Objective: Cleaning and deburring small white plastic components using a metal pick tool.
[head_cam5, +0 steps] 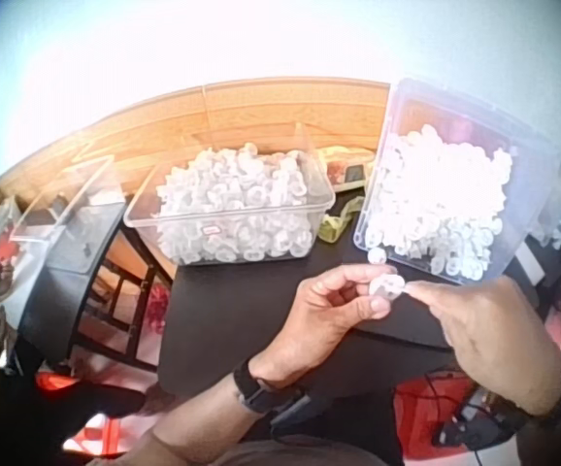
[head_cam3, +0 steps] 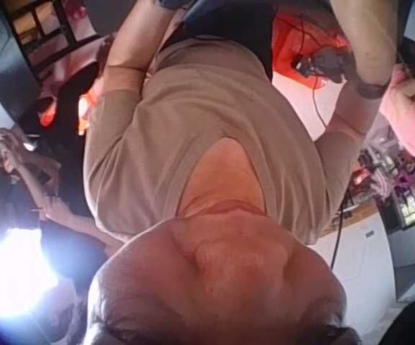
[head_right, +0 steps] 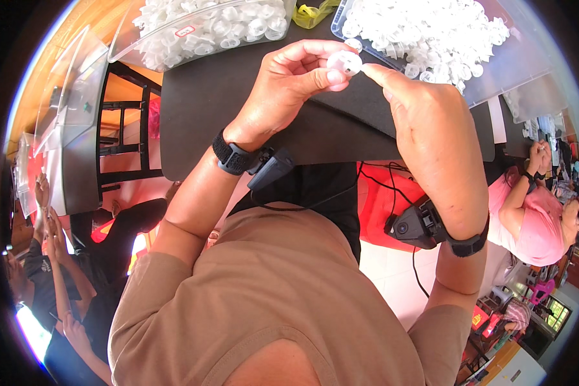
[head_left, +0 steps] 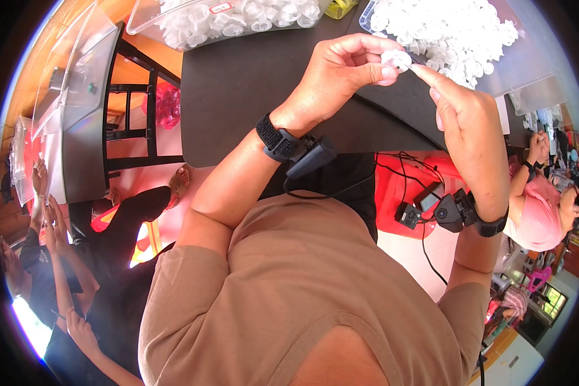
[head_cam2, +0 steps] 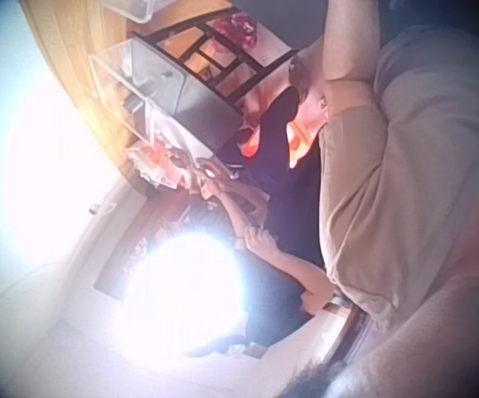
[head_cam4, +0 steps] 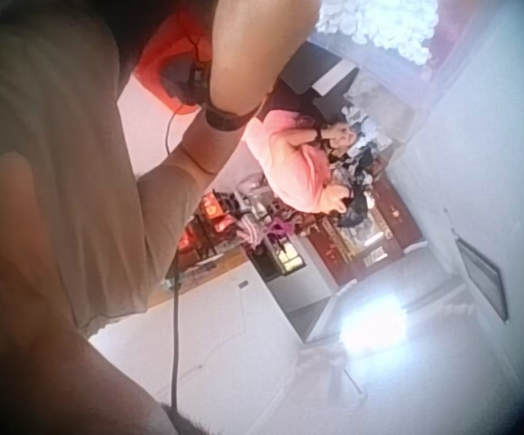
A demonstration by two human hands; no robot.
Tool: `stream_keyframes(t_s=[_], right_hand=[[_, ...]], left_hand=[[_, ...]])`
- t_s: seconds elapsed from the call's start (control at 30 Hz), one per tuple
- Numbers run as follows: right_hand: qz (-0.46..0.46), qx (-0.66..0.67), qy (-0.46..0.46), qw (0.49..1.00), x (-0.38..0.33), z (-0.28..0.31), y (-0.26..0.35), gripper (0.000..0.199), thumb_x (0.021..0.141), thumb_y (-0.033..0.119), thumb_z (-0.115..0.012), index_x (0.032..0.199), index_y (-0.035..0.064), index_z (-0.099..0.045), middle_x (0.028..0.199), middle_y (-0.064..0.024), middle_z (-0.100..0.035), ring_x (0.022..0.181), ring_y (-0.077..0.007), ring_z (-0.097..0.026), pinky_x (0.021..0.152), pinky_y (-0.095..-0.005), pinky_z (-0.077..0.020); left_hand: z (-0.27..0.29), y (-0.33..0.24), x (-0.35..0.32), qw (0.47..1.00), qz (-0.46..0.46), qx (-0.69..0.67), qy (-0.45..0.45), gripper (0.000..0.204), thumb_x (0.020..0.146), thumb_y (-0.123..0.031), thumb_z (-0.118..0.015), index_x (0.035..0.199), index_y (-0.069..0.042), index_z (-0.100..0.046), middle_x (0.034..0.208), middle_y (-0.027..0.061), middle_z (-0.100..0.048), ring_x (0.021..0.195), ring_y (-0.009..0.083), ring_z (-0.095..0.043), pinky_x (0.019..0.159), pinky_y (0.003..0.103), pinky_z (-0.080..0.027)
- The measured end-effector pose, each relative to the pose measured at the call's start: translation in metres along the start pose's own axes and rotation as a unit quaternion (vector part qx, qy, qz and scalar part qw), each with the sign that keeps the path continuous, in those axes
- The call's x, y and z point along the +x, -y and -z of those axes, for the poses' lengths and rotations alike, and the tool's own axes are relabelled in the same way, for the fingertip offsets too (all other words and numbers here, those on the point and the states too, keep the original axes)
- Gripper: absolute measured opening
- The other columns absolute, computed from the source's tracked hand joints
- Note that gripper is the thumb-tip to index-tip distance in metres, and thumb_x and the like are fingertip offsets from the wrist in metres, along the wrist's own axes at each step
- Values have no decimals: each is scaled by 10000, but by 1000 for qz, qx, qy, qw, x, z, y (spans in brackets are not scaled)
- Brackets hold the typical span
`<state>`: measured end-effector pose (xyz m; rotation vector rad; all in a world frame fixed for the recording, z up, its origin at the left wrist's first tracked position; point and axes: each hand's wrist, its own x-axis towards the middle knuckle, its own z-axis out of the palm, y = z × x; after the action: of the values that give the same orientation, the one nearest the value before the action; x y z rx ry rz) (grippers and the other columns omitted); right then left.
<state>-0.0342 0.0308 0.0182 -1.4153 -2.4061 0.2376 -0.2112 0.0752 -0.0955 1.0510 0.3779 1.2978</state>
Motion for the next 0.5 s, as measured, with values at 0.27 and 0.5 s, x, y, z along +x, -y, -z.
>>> stream_keyframes(t_s=[0.27,0.5], right_hand=[[-5,40,81,996,11,16,-7,261,865,33,-517,1093,24,-645,699,-262,-525,561,-388,-509,546,-383,-428],[-5,36,96,995,13,9,-16,270,883,52,-513,1122,48,-638,666,-249,-501,529,-355,-464,532,-371,-413]], left_hand=[[5,1,2,997,11,66,37,287,842,29,-648,1128,4,-635,1080,99,-662,967,148,-636,873,287,-538],[7,7,3,997,29,64,30,292,845,20,-651,1136,-3,-632,1072,94,-662,966,149,-632,868,284,-537]])
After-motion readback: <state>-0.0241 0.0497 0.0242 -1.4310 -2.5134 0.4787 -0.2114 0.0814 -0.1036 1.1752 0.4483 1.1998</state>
